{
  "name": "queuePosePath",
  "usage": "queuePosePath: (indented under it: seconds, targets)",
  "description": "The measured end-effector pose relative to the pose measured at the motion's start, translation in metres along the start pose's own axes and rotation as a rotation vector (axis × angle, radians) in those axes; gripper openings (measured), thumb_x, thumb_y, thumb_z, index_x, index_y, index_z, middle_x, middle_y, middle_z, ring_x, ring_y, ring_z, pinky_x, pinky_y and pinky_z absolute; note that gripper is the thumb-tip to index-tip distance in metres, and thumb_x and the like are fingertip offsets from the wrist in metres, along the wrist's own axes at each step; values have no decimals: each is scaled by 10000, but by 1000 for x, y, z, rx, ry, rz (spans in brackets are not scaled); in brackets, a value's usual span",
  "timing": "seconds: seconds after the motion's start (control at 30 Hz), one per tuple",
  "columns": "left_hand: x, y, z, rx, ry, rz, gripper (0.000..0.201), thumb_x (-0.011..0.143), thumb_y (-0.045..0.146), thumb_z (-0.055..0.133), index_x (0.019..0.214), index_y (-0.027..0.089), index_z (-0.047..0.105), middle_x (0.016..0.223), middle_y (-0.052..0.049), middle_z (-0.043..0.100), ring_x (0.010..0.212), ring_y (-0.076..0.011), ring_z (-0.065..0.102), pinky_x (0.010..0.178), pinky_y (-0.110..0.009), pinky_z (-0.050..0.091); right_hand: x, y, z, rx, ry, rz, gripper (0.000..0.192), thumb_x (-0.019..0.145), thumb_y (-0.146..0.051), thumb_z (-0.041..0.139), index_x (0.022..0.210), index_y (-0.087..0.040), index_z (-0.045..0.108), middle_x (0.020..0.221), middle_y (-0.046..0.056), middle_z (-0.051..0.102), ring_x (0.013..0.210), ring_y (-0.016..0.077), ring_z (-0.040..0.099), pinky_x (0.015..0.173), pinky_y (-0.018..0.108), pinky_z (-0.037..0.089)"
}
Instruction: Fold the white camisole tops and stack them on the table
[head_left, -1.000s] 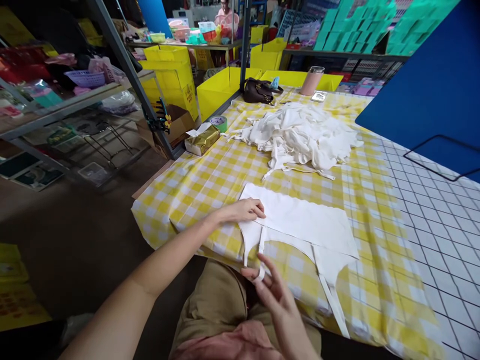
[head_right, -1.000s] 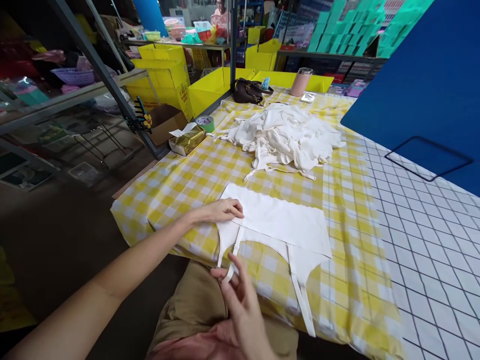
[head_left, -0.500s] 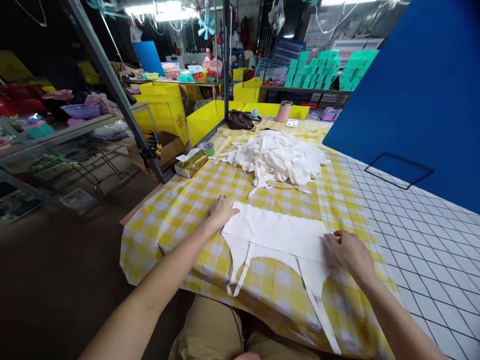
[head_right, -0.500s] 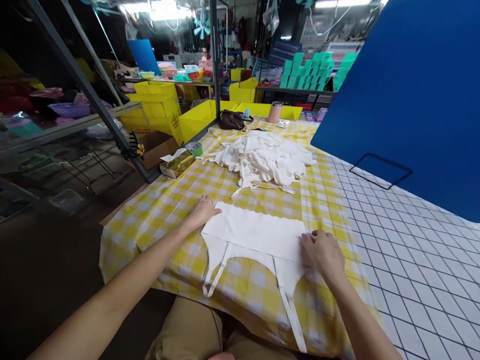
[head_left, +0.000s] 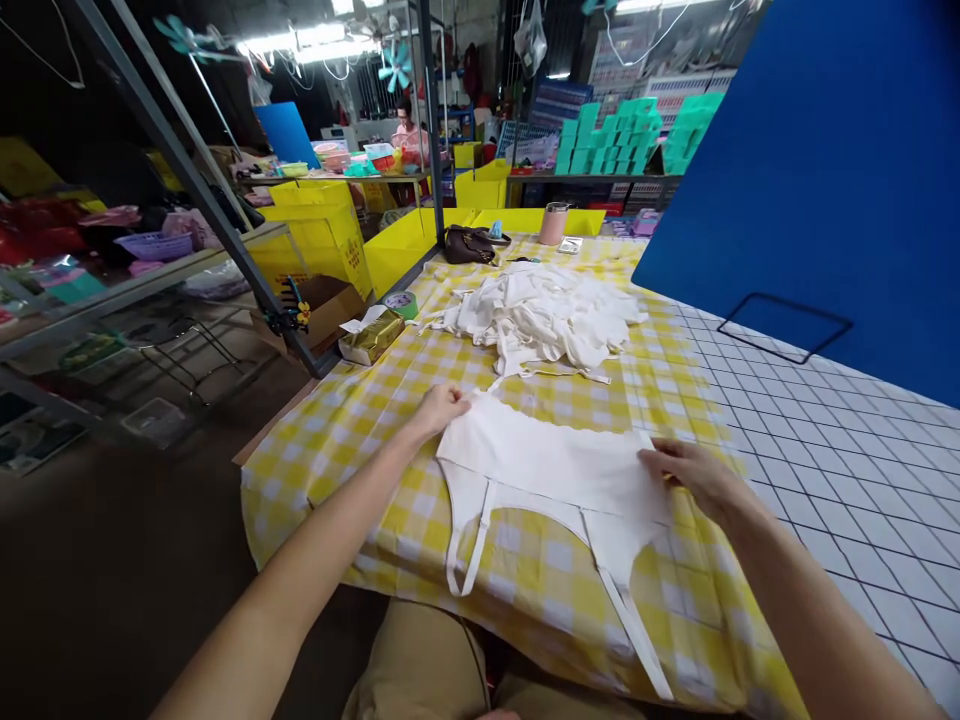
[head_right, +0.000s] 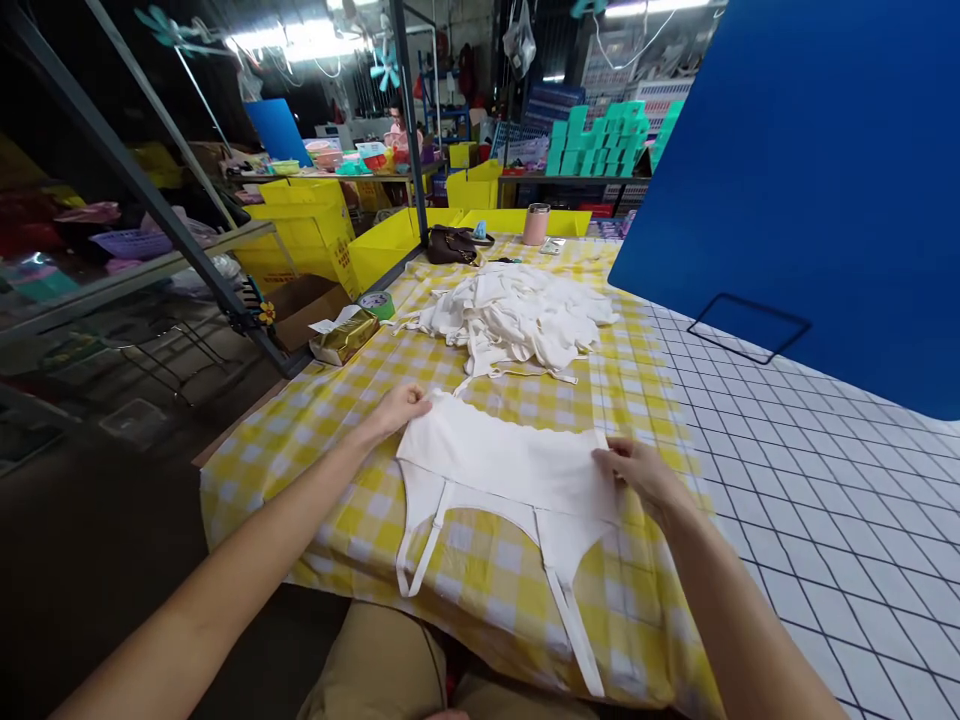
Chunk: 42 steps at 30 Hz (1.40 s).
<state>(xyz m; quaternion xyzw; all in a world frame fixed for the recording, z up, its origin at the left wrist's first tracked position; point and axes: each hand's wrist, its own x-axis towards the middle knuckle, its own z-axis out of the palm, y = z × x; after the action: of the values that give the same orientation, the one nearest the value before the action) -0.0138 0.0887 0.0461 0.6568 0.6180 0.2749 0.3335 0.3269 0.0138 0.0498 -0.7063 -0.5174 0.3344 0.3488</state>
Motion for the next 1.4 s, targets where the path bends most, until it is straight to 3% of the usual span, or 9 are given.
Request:
queuePosePath:
  seconds: [0.07, 0.13, 0.23, 0.3, 0.4, 0.53, 0.67, 0.93, 1.4]
  targets:
    - [4, 16, -14, -152, 62, 81, 181, 681, 230, 612, 837, 138, 603, 604, 26, 614, 545, -109, 544, 539, -200, 415, 1, -17, -17, 125, -19, -40, 258, 513, -410, 647, 571, -173, 562, 538, 14, 527, 496, 109, 431, 468, 262, 340]
    - [6, 36, -33, -301, 144, 215, 281, 672, 257, 634, 925, 136, 623, 699, -4, 670, 642, -139, 604, 617, -229, 464, -3, -40, -35, 235, 72, -109, 281, 518, -419, 680, 614, -175, 578, 590, 21, 536, 538, 108, 426, 500, 272, 336]
    - [-3, 62, -63, -388, 241, 400, 266, 670, 321, 650, 854, 129, 665, 793, -33, 700, 816, -190, 637, 766, -287, 490, -21, -68, -57, 330, 227, -296, 277, 575, -416, 715, 686, -194, 590, 667, 15, 524, 604, 115, 442, 562, 287, 364]
    - [-18, 65, -74, -375, 262, 480, 215, 667, 318, 658, 794, 148, 685, 847, -37, 709, 914, -208, 630, 867, -320, 468, -38, -69, -65, 301, 220, -399, 254, 609, -420, 726, 724, -221, 620, 759, 36, 546, 687, 140, 489, 607, 298, 399]
    - [-52, 39, -70, -300, 169, 528, 138, 671, 245, 648, 781, 177, 699, 931, -44, 708, 1033, -213, 598, 973, -366, 412, -62, -40, -63, 155, 40, -437, 246, 624, -488, 715, 700, -260, 663, 875, 89, 591, 850, 213, 557, 678, 334, 462]
    - [-104, -22, -37, -12, -98, 445, 158, 702, 123, 562, 729, 209, 692, 994, -29, 698, 1064, -200, 590, 1050, -441, 318, -94, 21, -40, -90, -205, -337, 334, 661, -590, 615, 687, -264, 683, 949, 132, 641, 910, 286, 599, 756, 399, 496]
    - [-144, -59, -17, 215, -224, 431, 253, 714, 49, 481, 747, 221, 663, 1092, -17, 663, 1092, -178, 575, 1041, -418, 336, -123, 58, -21, -247, -264, -312, 279, 717, -505, 543, 679, -252, 654, 1017, 112, 652, 924, 273, 617, 780, 400, 510]
    - [-154, -67, -23, 366, -192, 513, 272, 767, 121, 506, 963, 241, 651, 1151, -33, 633, 1100, -180, 567, 1034, -402, 354, -136, 74, -17, -412, -147, -483, 193, 740, -312, 505, 832, -269, 669, 1044, 83, 636, 929, 234, 617, 746, 376, 527]
    - [-154, -72, -19, 417, -175, 566, 240, 807, 107, 485, 897, 235, 666, 1151, -27, 630, 1131, -174, 543, 1051, -417, 330, -138, 85, -15, -425, -77, -606, 170, 797, -323, 518, 795, -279, 683, 1021, 74, 635, 921, 225, 622, 701, 343, 541]
